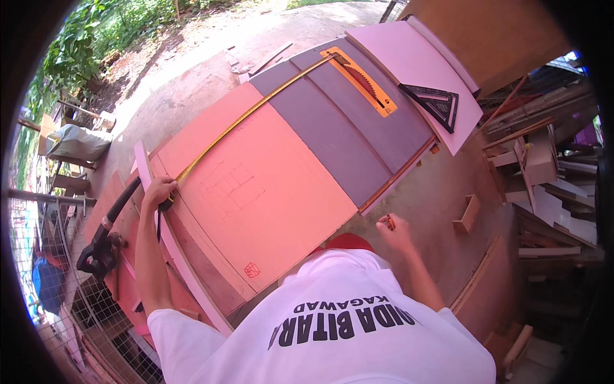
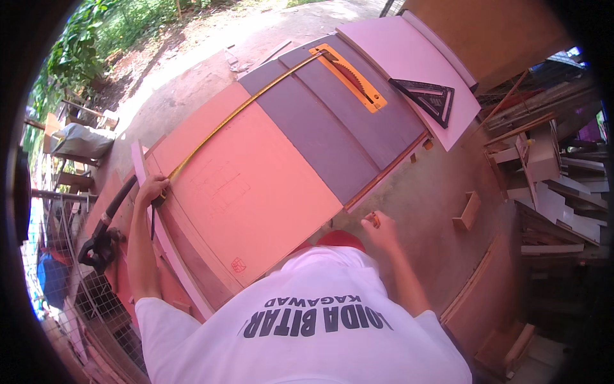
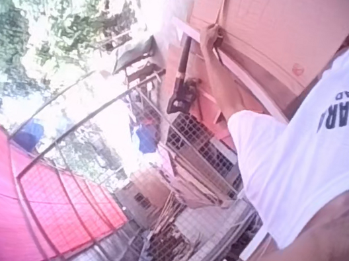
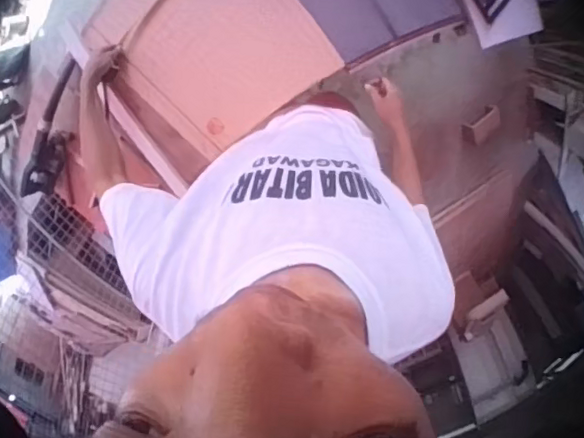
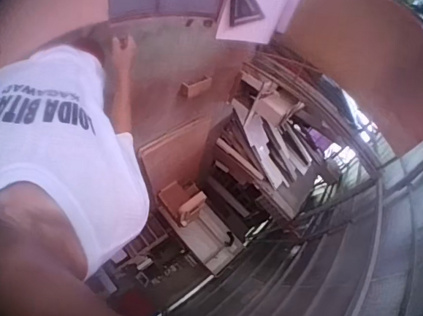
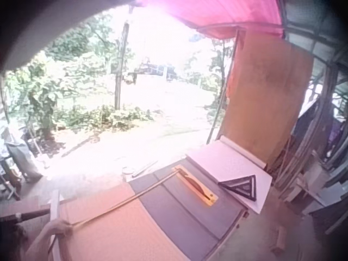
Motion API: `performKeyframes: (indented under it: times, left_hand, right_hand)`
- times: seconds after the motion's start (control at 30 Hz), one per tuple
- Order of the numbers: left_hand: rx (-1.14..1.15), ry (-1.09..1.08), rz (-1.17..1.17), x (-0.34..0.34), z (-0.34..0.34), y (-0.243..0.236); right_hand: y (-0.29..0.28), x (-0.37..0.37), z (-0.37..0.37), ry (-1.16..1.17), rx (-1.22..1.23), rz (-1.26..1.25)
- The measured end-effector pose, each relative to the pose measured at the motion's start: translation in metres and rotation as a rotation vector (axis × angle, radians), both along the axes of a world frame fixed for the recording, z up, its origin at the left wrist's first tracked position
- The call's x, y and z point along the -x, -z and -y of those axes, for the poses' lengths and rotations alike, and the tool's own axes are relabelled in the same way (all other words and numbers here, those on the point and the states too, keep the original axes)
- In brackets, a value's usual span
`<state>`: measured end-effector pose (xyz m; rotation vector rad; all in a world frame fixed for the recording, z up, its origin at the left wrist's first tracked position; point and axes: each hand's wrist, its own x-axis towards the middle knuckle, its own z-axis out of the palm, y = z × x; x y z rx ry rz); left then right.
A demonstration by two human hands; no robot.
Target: The person measures and marks a large pink board using a tape measure, pencil, and speed square. They draw straight lines and mark measurements on the board's surface in a workshop setting.
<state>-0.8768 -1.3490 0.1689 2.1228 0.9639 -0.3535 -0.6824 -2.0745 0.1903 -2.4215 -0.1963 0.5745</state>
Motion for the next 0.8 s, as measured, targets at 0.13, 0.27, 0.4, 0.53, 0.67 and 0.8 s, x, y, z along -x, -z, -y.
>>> performKeyframes:
  times: [0.13, 0.27, 0.4, 0.53, 0.67, 0.8]
  left_hand:
    - [-0.176, 0.143, 0.016, -0.025, -0.006, 0.000]
    - [-0.204, 0.130, 0.003, -0.015, -0.011, 0.002]
    - [-0.236, 0.113, 0.046, -0.009, -0.010, 0.008]
    - [-0.275, 0.092, 0.055, -0.021, -0.009, 0.003]
    - [-0.253, 0.090, 0.109, -0.026, -0.024, 0.007]
    - [-0.263, 0.166, 0.056, -0.033, -0.035, 0.001]
  right_hand:
    - [-0.006, 0.027, 0.003, 0.200, -0.131, -0.096]
    - [-0.005, 0.034, 0.009, 0.136, -0.081, -0.097]
    - [0.000, 0.034, 0.017, 0.085, -0.055, -0.089]
    - [0.003, 0.032, 0.021, 0.076, -0.046, -0.103]
    - [0.004, 0.034, 0.012, 0.045, -0.036, -0.131]
    - [0.004, 0.037, 0.006, 0.008, -0.003, -0.124]
